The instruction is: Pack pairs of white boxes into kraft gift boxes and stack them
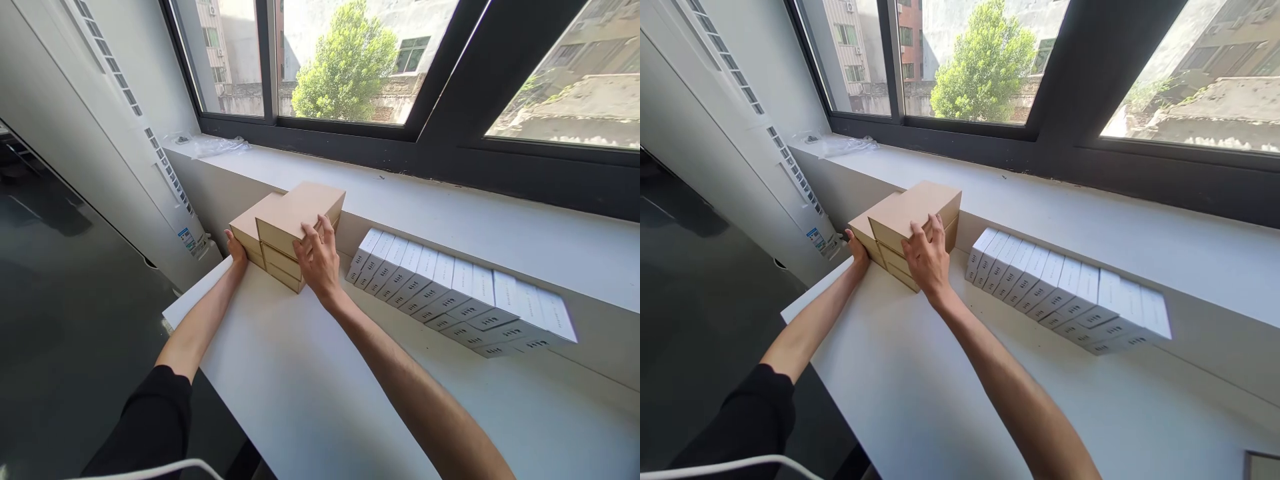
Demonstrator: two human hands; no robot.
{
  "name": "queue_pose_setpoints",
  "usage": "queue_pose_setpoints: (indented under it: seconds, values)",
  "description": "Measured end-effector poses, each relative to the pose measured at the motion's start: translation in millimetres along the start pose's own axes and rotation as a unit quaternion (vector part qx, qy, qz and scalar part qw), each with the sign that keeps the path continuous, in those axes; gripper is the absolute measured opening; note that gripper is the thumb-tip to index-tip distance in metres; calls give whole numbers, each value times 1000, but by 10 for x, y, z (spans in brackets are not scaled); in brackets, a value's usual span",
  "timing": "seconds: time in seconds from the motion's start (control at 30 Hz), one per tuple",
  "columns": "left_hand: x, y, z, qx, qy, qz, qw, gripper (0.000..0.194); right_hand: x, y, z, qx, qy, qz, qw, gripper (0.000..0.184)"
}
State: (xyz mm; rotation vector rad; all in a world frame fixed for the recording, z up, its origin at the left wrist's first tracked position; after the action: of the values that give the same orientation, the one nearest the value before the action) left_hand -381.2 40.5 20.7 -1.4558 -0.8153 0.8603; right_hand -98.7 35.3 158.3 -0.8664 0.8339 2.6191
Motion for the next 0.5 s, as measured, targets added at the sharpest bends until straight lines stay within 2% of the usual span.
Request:
queue_pose_setpoints:
  seconds: [0.2,0.33,0.5]
  values:
    - [20,29,7,8,-49,-33,998,75,118,74,-3,-46,-46,-43,997,23]
    - [30,82,48,15,-52,-44,998,74,257,212,11,-78,-27,-57,995,23]
    - [41,167,96,32,-35,-54,997,78,436,378,246,-88,8,-132,987,22]
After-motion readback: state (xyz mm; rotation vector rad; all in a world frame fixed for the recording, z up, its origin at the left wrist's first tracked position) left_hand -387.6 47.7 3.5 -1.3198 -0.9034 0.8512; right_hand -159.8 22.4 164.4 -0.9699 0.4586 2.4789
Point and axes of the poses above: each hand's wrist, its own z-axis towards the middle knuckle, its own x-axis out of the palm, y = z × x, the point moved 2 cm from there along z, towards the middle knuckle, and after that the axes turned 5 degrees about y, right-handed, at the moved point
